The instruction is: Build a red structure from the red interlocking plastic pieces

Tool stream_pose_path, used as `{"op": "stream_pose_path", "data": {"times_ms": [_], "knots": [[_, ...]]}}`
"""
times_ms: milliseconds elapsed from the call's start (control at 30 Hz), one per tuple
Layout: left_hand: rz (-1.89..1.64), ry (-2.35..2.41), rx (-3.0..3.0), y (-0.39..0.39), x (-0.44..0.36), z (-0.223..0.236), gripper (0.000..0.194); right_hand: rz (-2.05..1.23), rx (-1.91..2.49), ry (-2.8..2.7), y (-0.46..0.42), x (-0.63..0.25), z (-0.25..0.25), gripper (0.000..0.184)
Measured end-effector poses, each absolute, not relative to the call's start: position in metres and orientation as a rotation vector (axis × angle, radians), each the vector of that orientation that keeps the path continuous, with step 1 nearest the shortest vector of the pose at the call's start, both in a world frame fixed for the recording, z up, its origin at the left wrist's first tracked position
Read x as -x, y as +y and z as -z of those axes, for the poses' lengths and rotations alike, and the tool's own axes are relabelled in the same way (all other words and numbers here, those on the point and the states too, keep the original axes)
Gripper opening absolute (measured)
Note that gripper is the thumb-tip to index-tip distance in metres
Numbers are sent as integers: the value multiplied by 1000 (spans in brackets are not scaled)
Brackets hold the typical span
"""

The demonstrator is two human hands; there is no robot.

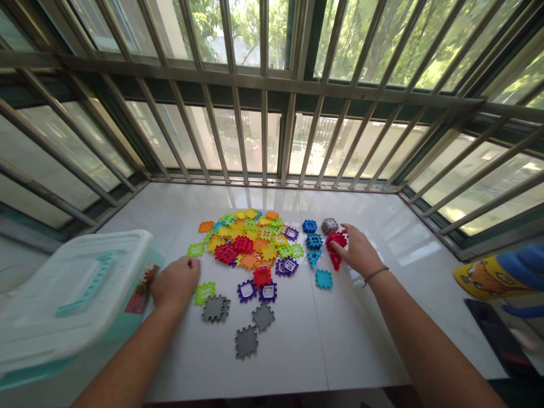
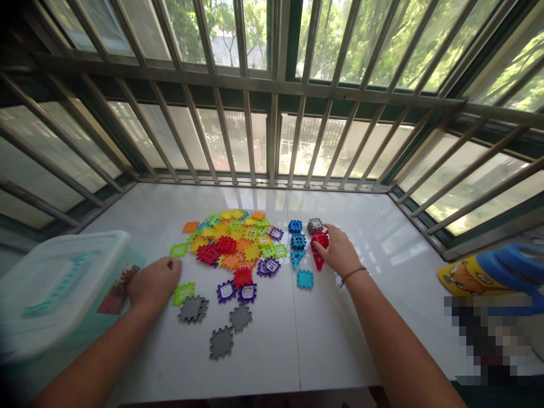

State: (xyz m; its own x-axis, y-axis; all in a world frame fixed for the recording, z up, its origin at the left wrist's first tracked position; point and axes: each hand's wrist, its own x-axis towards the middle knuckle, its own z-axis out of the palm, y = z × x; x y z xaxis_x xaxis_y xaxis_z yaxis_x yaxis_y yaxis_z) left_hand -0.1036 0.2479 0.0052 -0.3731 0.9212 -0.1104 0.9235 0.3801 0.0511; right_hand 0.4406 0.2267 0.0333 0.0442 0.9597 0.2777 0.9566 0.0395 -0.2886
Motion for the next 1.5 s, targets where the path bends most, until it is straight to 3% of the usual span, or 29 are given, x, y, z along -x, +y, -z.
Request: {"op": "stream_pose_path", "data": {"times_ms": [333,833,1033,1167,1267,1500], "knots": [[33,2516,-1677,247,102,-8,62,-40,1966,-1950,228,-444,-28,82],[15,2522,-1712,249,107,1,62,-15,1895,-1954,227,-443,-25,80],[13,2525,-1725,250,109,5,64,161,1781,-1944,223,-435,-36,75],[5,2523,-1734,248,108,3,63,229,1657,-1934,215,-399,-54,59],[-11,2529,-1744,246,106,1,62,104,1607,-1966,205,-355,-63,50],[-26,2534,-1742,245,105,-1,60,-229,1445,-2172,184,-251,-50,52]]}}
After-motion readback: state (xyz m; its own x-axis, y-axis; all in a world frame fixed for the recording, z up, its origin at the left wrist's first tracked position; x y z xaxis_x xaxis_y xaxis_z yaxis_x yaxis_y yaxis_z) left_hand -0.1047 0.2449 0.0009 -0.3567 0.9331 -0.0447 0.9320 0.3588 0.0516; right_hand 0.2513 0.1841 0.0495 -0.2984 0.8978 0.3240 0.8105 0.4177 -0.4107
